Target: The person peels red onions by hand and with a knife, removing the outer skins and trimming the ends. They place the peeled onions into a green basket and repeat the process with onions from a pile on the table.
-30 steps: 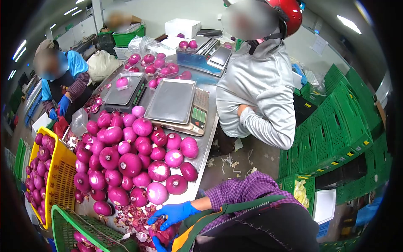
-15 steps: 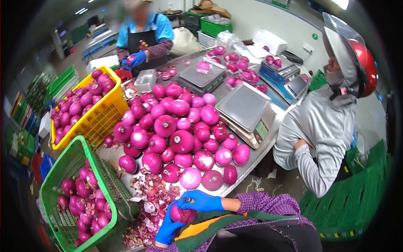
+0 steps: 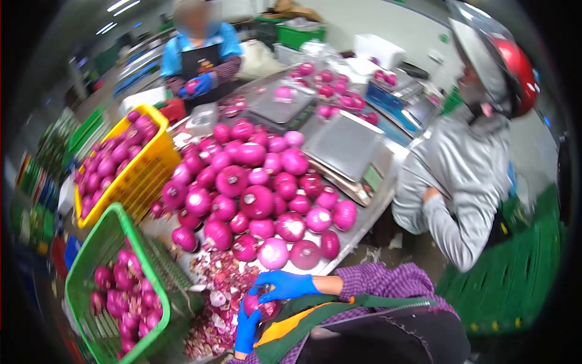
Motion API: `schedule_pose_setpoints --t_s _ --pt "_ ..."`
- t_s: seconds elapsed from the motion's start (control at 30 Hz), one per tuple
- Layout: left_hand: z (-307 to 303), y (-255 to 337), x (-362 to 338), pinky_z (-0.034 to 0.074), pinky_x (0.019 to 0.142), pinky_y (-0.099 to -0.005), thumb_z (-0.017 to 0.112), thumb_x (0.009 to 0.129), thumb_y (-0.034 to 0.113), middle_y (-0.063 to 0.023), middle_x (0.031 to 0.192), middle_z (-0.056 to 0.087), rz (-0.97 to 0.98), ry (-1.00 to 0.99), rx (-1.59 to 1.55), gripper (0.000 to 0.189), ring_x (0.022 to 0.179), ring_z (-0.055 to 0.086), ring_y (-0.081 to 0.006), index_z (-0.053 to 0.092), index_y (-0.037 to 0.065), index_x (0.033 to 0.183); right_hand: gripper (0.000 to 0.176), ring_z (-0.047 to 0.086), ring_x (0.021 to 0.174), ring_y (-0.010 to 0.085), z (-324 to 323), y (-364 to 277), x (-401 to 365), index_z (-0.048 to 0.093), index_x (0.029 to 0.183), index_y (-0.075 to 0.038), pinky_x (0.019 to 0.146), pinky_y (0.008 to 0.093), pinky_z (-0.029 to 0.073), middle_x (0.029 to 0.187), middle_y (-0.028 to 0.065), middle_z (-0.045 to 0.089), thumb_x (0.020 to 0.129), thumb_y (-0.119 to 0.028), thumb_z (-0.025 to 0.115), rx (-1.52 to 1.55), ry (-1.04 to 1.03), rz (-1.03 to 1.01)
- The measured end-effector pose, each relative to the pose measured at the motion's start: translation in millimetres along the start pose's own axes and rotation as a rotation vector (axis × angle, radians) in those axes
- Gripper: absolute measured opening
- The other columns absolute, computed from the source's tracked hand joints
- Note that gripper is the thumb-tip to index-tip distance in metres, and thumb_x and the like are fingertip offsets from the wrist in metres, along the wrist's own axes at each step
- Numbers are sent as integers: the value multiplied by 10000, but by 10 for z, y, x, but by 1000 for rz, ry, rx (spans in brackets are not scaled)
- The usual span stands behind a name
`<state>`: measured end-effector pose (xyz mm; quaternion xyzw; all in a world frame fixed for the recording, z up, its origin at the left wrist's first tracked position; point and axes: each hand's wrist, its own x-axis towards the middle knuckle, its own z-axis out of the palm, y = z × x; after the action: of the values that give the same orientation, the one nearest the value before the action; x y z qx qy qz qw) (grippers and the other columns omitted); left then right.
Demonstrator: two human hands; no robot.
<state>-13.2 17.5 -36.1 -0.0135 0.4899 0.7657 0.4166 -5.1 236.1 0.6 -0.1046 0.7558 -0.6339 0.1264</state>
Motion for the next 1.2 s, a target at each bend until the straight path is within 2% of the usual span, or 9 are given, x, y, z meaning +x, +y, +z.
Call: schedule_pose_setpoints --t_s 0.17,0.4,0.5,0.6,0.63,0.73,0.93,1.1,1.2 --pt "-12 -152 185 434 1002 -403 663 786 93 -117 1321 460 -74 54 -48 716 1190 499 -265 303 74 1404 266 605 786 291 96 63 -42 619 930 -56 698 405 468 845 139 625 806 -287 664 -107 125 -39" --pt "-182 -238 245 417 1016 -397 649 819 174 -120 1332 456 -119 81 -138 672 1201 490 -257 322 64 1397 268 606 746 304 185 -45 -118 597 894 -32 677 412 473 814 143 617 824 -284 655 65 311 83" --pt "-322 -276 137 410 1022 -395 643 834 208 -121 1336 454 -119 81 -228 658 1206 486 -254 331 60 1393 171 592 808 253 333 393 57 629 912 -33 759 374 472 818 129 616 884 -195 581 94 354 -118" --pt "-314 -380 -14 376 1049 -412 642 838 203 -118 1375 426 -107 86 -416 668 1246 448 -267 316 78 1407 212 606 715 120 356 505 105 668 928 -54 633 296 507 884 43 669 852 -251 671 253 373 42" --pt "-153 -287 -92 372 1053 -432 621 839 165 -123 1375 422 -50 85 -437 665 1257 436 -287 297 88 1415 234 599 713 90 227 69 48 654 998 -64 616 241 494 909 24 661 857 -250 670 528 326 442" --pt "-7 -105 -162 373 1062 -450 603 791 37 -129 1387 393 107 190 -381 732 1280 410 -314 251 94 1430 500 629 678 146 108 -47 -49 529 1282 -155 588 292 521 937 49 654 827 -293 687 114 340 234" --pt "138 110 -215 428 1025 -399 744 661 22 -88 1342 402 251 267 -273 869 1249 431 -253 300 143 1398 678 641 696 224 260 -227 -216 360 1420 -182 651 334 522 1053 111 630 814 -137 662 -533 128 88" --pt "159 154 -240 452 997 -360 813 626 39 -74 1332 375 385 344 37 921 1204 458 -233 291 134 1379 725 650 751 302 441 -378 -115 308 1433 -173 657 395 530 1103 130 604 808 -217 673 -479 201 -106" --pt "184 191 -239 437 1005 -357 844 607 83 -84 1342 346 415 394 168 977 1200 447 -227 256 108 1387 615 655 754 258 466 -229 65 428 1363 -133 675 352 523 1034 127 633 814 -232 686 -296 360 -123"
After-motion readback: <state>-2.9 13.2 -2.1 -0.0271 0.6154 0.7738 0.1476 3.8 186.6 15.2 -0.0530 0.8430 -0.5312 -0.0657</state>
